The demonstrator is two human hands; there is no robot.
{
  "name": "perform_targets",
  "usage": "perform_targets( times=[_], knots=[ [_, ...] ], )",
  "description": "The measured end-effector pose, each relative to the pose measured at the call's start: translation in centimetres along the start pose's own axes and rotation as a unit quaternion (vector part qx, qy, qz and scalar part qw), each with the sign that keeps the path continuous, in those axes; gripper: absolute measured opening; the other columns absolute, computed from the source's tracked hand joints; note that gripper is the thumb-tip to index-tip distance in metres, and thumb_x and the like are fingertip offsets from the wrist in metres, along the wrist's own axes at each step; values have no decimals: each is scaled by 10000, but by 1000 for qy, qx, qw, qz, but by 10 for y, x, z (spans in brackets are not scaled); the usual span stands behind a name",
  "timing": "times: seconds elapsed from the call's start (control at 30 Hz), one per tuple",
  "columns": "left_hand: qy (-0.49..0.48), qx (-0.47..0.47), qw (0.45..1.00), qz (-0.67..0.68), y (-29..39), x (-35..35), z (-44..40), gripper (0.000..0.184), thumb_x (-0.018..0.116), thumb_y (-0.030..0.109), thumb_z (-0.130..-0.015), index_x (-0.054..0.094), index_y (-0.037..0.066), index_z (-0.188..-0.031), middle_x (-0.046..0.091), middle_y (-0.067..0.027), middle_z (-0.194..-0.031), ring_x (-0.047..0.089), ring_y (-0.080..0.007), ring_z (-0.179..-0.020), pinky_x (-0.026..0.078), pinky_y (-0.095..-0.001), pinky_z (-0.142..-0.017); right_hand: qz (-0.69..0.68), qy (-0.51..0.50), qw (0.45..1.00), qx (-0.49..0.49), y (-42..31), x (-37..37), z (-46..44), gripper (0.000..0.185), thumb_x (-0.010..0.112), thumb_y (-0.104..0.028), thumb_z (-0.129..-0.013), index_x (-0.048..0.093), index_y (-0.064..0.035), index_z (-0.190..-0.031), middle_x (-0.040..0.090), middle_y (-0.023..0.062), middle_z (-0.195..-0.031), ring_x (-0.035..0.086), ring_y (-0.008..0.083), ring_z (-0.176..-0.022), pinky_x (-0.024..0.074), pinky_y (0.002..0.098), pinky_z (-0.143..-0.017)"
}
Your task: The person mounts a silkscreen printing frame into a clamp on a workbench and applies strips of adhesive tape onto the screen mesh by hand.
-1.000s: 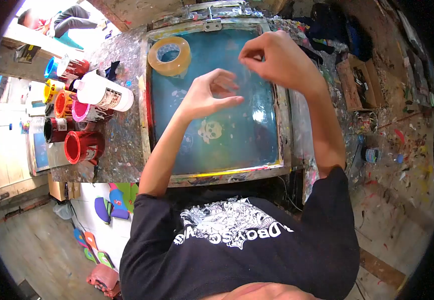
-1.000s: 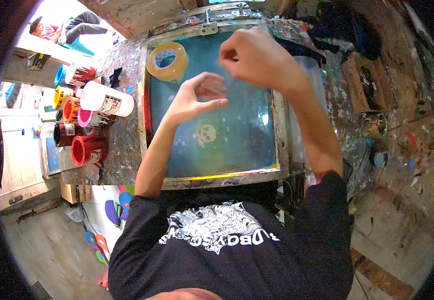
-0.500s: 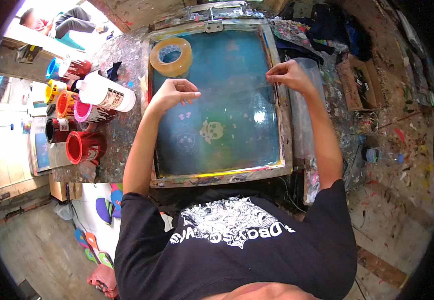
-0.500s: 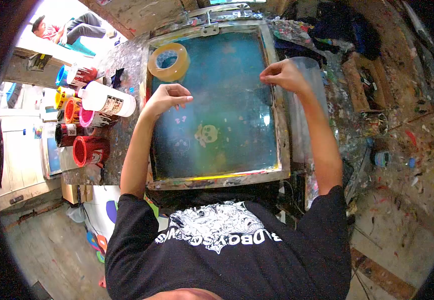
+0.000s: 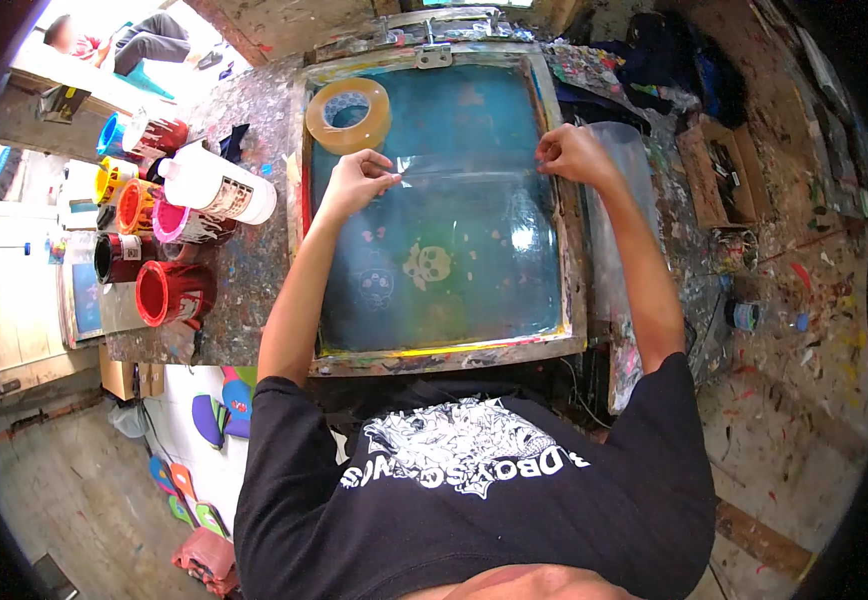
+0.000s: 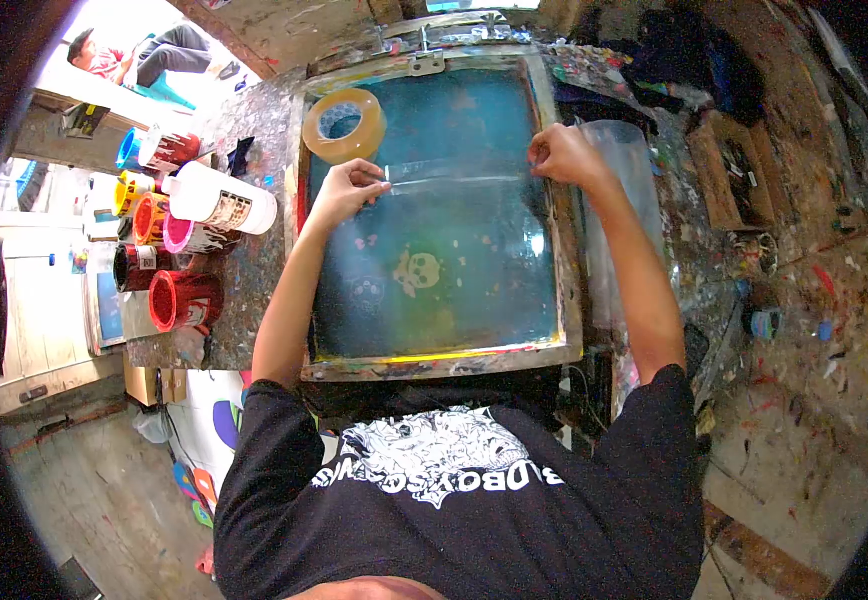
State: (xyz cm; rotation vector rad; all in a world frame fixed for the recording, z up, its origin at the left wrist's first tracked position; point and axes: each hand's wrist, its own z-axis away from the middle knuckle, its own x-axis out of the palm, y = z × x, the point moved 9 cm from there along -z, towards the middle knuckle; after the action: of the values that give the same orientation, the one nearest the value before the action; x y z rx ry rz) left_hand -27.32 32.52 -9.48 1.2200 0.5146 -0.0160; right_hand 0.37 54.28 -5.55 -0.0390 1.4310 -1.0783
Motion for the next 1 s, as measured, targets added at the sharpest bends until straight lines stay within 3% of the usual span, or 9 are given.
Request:
perform_targets(
  times=[0.4, 0.67, 0.73, 0.77, 0.83, 0.93, 1.0],
  knots=[
    [40, -4, 998, -43, 2, -4, -1, 401, 876, 174, -794, 643, -31, -1047, 743, -97, -859, 675, -113, -748, 536, -257, -661, 36, -49, 998, 9, -8, 0, -9, 371, 882, -71, -658, 659, 24, -939, 745, 151, -816, 737, 242, -748, 581, 370, -672],
    [57, 5, 994, -91, 8, -4, 5, 430, 880, 197, -770, 647, -22, -1057, 760, -96, -860, 700, -114, -796, 553, -275, -705, 48, -27, 998, 13, 2, 9, -11, 356, 866, -70, -686, 647, 3, -958, 741, 155, -820, 735, 259, -758, 578, 378, -681],
    [100, 42, 988, -107, 20, -4, 12, 352, 839, 150, -761, 638, -28, -989, 749, -116, -780, 727, -211, -745, 557, -329, -709, 62, -8, 998, 5, -4, 9, -4, 342, 854, -63, -697, 645, -6, -961, 739, 155, -824, 736, 270, -770, 577, 384, -689],
    [101, 43, 988, -107, 23, -1, 14, 352, 839, 150, -761, 638, -28, -989, 749, -116, -780, 727, -211, -745, 557, -329, -709, 81, 7, 997, -3, -16, 7, 4, 321, 837, -54, -705, 643, -14, -957, 735, 151, -834, 733, 294, -802, 576, 400, -711],
    [119, 76, 966, -217, 36, 5, 21, 364, 803, 167, -773, 609, -2, -1031, 711, -126, -816, 708, -299, -786, 547, -390, -732, 100, 22, 995, -12, -24, 5, 9, 301, 821, -46, -712, 642, -22, -953, 730, 148, -843, 729, 318, -833, 575, 415, -734],
    [203, 141, 922, -299, 52, 2, 34, 396, 796, 198, -773, 593, 22, -1065, 664, -136, -855, 679, -323, -818, 529, -414, -734, 156, 34, 986, -40, -26, 8, 9, 284, 799, -47, -716, 636, -23, -947, 723, 150, -922, 705, 347, -935, 560, 454, -800],
    [198, 134, 924, -297, 49, 0, 32, 404, 787, 201, -778, 585, 33, -1085, 650, -140, -888, 672, -326, -842, 527, -423, -748, 201, 70, 973, -88, -32, 7, 9, 282, 778, -52, -722, 651, -43, -974, 713, 140, -1011, 685, 342, -1003, 551, 472, -835]
  ],
)
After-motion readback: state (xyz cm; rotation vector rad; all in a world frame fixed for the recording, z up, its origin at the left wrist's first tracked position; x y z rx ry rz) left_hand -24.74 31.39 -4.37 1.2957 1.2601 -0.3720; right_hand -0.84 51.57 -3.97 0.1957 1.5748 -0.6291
